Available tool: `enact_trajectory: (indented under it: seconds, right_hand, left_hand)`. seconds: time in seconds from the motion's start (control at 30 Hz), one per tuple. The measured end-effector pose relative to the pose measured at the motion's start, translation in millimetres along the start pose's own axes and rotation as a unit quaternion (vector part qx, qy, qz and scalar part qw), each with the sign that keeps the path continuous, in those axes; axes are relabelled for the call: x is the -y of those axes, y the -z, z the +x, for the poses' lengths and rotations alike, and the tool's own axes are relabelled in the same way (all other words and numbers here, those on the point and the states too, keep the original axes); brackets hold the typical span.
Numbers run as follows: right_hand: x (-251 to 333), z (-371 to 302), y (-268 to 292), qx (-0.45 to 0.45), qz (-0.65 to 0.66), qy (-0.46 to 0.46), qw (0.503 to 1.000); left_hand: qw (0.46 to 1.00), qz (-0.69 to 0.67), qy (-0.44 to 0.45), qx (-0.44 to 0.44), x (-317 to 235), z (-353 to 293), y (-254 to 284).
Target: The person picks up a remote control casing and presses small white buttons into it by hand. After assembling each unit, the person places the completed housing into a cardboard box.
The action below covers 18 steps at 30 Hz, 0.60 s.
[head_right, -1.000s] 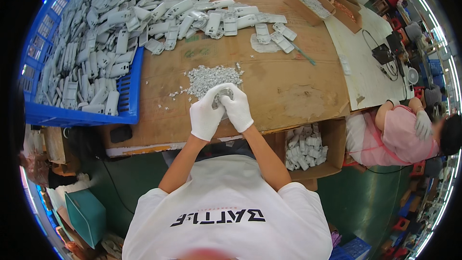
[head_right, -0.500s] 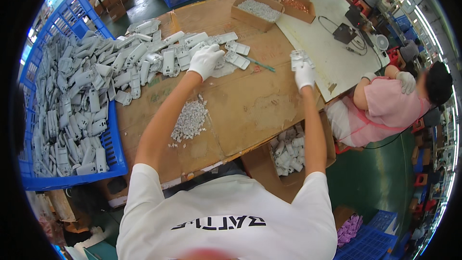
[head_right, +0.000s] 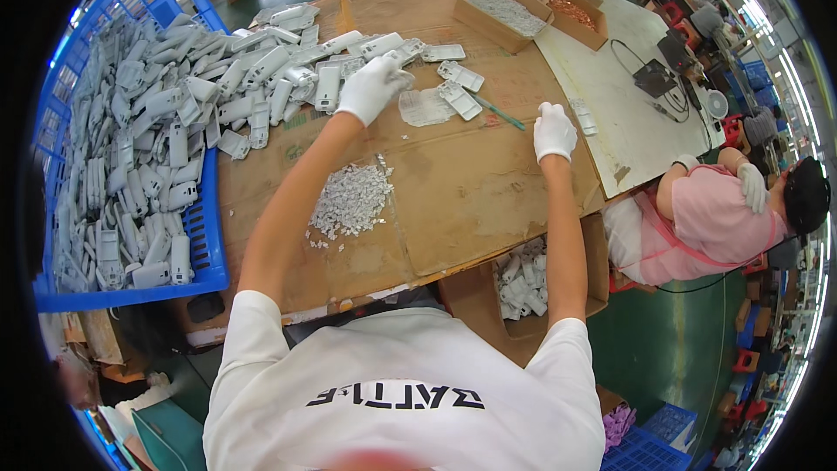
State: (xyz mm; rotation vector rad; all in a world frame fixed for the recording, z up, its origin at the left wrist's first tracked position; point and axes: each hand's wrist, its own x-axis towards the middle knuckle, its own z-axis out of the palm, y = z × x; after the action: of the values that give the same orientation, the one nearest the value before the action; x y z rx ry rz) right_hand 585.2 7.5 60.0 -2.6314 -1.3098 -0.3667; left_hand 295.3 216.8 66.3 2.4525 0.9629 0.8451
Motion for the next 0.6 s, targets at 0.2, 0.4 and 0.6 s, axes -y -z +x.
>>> enact_trajectory:
  seconds: [0.2,0.4,0.6]
  right_hand:
    - [24.0,-15.6,-0.7,0.073,-0.082,0.105,0.988]
    - [-45.9,-2.7,-32.3,0.008,-0.156,0.055,0.986]
    - [-83.0,11.2,-36.4,-0.096,-0.210,0.051,0.972]
  left_hand:
    - [0.804,-0.526,0.278,-0.005,3.8,-109.1,81.5]
    - [0.611,-0.700,0.369,0.003,-8.5,-245.9,122.0]
    - [0.682,-0.610,0.395,-0.086,-48.2,-321.0,132.6]
